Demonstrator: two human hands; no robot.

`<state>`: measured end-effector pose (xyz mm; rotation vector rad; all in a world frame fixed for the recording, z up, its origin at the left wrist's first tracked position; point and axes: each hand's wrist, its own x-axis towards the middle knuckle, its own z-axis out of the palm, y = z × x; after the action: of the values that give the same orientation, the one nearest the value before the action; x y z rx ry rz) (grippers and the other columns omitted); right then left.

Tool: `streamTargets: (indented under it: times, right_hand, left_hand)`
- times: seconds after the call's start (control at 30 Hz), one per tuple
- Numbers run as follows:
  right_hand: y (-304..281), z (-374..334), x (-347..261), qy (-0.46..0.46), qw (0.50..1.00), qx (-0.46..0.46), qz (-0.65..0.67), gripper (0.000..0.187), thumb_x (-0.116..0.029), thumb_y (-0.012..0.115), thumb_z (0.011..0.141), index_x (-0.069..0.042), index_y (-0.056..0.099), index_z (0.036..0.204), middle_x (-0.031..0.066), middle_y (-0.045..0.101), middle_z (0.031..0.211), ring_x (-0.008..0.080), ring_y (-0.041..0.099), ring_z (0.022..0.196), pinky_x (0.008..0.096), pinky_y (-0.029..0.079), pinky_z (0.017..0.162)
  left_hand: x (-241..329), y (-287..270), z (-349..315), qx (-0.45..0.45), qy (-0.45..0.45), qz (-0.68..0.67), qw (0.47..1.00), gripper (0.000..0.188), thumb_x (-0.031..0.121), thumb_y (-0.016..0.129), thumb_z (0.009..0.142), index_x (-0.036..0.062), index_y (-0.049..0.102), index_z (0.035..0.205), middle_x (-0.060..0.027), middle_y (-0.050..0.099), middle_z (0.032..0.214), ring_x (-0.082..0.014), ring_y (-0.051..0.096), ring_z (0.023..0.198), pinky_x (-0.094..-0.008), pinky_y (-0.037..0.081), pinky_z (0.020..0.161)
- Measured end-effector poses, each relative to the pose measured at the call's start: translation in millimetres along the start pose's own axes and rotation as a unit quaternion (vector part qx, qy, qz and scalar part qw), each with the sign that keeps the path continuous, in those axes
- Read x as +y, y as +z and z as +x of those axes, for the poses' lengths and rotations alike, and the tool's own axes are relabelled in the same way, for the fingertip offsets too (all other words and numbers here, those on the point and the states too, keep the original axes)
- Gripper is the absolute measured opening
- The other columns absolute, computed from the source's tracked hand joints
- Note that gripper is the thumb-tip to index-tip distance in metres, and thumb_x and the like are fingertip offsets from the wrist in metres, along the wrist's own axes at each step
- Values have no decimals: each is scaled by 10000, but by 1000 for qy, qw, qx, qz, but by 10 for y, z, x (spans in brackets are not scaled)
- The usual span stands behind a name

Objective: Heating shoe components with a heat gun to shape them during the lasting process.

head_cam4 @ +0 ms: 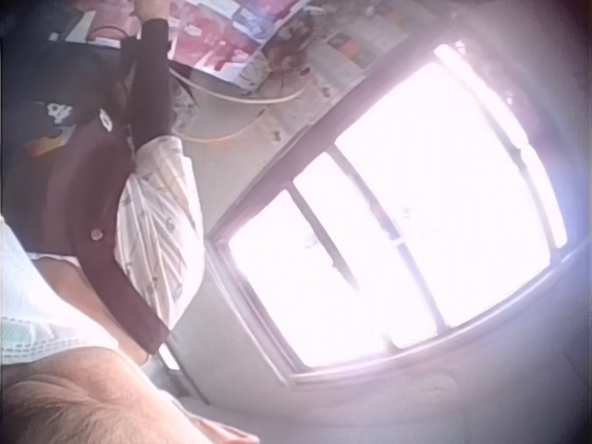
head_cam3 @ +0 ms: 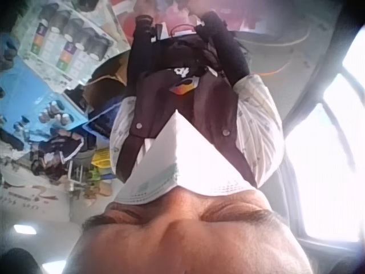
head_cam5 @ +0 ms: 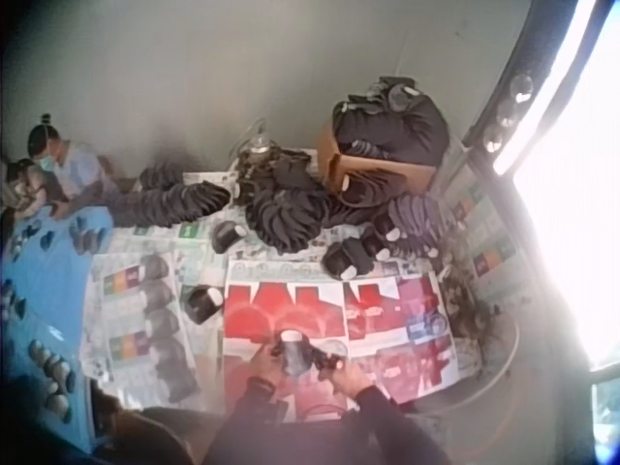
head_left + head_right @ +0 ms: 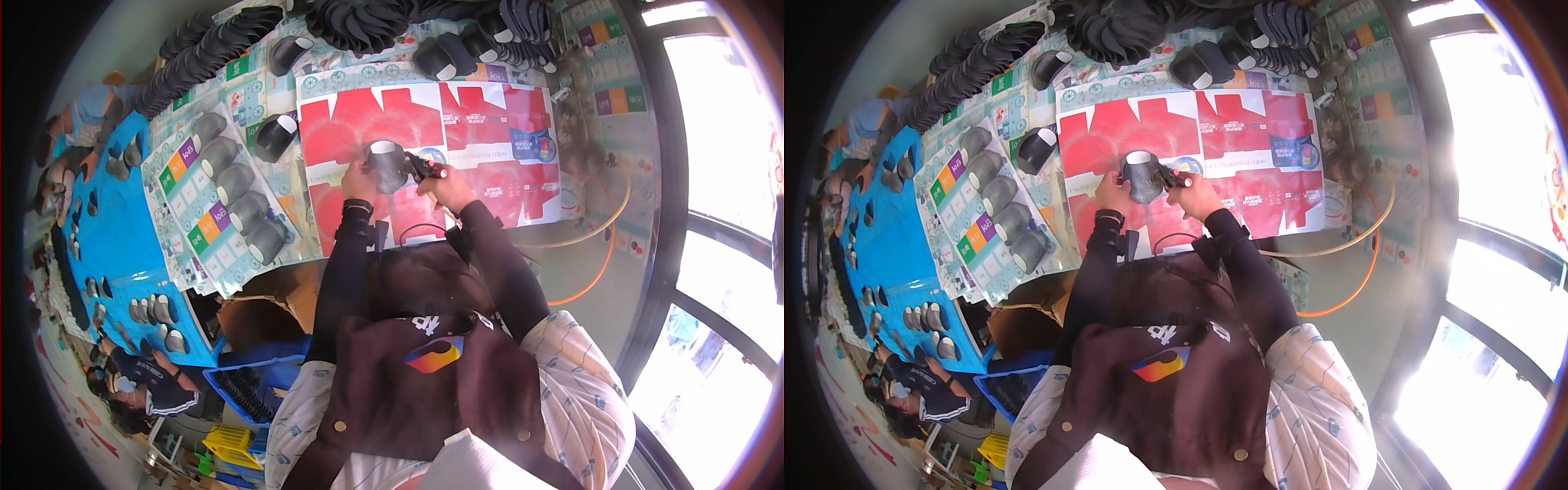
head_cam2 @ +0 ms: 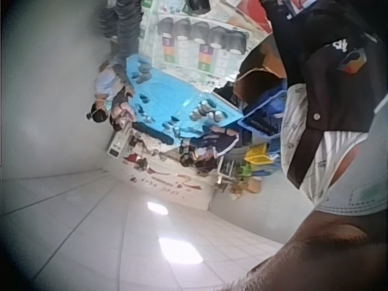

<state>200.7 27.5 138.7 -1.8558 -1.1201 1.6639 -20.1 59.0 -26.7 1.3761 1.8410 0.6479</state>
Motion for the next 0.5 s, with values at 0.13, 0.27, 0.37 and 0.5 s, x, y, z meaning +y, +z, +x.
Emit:
streamTargets:
  times: [0.13, 0.27, 0.37, 0.5]
  right_hand:
    - [-32, 143, -152, 8, 1000, -3, -16, 253, -176, 608, 826, 32, 686, 946, 142, 721, 770, 236, 723, 683, 358, 581, 510]
    - [-48, 358, -13, -47, 992, 73, -86, 253, -228, 559, 826, -19, 678, 903, 194, 676, 684, 325, 708, 650, 433, 567, 603]
    - [-65, 425, 52, -63, 996, 46, -53, 265, -232, 567, 811, -7, 680, 893, 224, 681, 718, 352, 709, 682, 452, 554, 639]
    - [-134, 478, 112, -53, 997, 18, -61, 289, -254, 605, 787, 15, 677, 865, 213, 686, 724, 339, 709, 670, 441, 546, 620]
  left_hand:
    - [-8, -15, 49, -29, -5, 50, 998, 423, 307, 777, 819, 19, 668, 1109, -150, 747, 987, -340, 713, 951, -417, 545, 851]
    - [107, -212, 7, -58, 6, 34, 998, 424, 290, 748, 882, 23, 661, 1200, -151, 746, 998, -287, 724, 886, -371, 551, 821]
    - [1, -496, -24, -42, -33, 7, 999, 385, 267, 727, 901, 38, 668, 1204, -142, 739, 1019, -225, 710, 904, -340, 547, 800]
    - [-47, -739, -112, -40, -30, -54, 997, 346, 181, 709, 894, 0, 669, 1187, -137, 724, 1053, -192, 689, 917, -316, 541, 784]
